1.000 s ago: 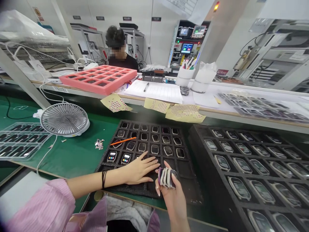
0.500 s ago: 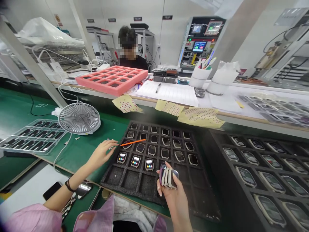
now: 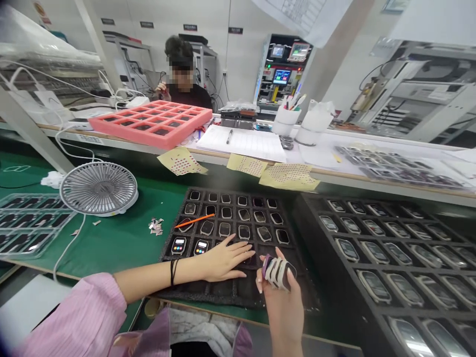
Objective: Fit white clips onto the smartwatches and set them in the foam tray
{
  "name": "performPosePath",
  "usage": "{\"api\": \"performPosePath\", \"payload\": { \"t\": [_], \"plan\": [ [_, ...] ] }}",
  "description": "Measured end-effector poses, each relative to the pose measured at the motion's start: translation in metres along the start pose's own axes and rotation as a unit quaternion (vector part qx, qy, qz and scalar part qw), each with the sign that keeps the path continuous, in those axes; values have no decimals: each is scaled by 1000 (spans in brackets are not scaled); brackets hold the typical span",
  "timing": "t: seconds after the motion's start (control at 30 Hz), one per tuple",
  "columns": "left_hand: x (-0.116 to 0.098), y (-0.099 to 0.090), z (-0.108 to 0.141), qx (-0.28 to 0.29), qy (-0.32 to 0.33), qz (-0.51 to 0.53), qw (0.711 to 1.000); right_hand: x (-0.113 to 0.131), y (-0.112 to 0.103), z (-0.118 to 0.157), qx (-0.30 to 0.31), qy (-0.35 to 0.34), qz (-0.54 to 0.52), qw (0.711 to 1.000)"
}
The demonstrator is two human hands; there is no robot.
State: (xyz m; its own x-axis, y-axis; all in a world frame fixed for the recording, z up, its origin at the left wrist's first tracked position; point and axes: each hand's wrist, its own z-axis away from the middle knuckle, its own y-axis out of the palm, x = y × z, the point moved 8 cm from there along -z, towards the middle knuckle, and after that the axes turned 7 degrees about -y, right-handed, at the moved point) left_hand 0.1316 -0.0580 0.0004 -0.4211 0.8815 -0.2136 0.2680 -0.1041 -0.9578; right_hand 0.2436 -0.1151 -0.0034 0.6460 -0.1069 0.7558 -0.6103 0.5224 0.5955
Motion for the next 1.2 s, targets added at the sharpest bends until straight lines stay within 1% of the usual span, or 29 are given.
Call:
{"api": "performPosePath", "payload": {
  "t": [0.07, 0.13, 0.23, 0.3, 0.37, 0.43, 0.5, 0.57, 0.63, 0.7, 0.77, 0.87, 0.97, 1.07, 1.2],
  "plan": [
    [-1, 1, 0, 4, 4, 0, 1000, 0, -1, 0, 1, 1, -3, 1000],
    [-7, -5, 7, 11, 17, 14, 1000, -3, 1, -2, 15, 6, -3, 1000],
    [-14, -26, 28, 15, 34, 51, 998, -9, 8, -4, 40, 18, -6, 999],
    [-7, -42, 46, 0, 6, 64, 998, -13, 13, -4, 51, 25, -8, 998],
    [16, -58, 68, -35, -70, 60, 995, -15, 19, -3, 57, 28, -6, 998],
    [53, -72, 97, -92, -179, 38, 979, -18, 24, -1, 63, 30, -3, 998],
    [92, -85, 134, -155, -282, -1, 947, -22, 29, 1, 73, 37, -1, 997],
    [126, -92, 173, -192, -374, -31, 907, -26, 31, 2, 79, 50, 0, 996],
    [148, -94, 203, -205, -430, -39, 878, -31, 31, 2, 78, 60, 1, 995],
    [160, -91, 221, -199, -458, -35, 866, -36, 31, 2, 76, 68, 4, 995],
    [163, -85, 226, -186, -465, -23, 865, -40, 31, 2, 77, 74, 8, 994],
    [164, -75, 220, -179, -471, -8, 864, -44, 33, 4, 73, 81, 12, 994],
    [169, -67, 214, -168, -484, -3, 859, -46, 35, 7, 71, 91, 8, 993],
    [176, -62, 213, -159, -489, 12, 857, -46, 40, 11, 93, 102, 7, 990],
    [185, -62, 217, -157, -508, 41, 846, -46, 48, 13, 123, 99, 10, 987]
  ]
}}
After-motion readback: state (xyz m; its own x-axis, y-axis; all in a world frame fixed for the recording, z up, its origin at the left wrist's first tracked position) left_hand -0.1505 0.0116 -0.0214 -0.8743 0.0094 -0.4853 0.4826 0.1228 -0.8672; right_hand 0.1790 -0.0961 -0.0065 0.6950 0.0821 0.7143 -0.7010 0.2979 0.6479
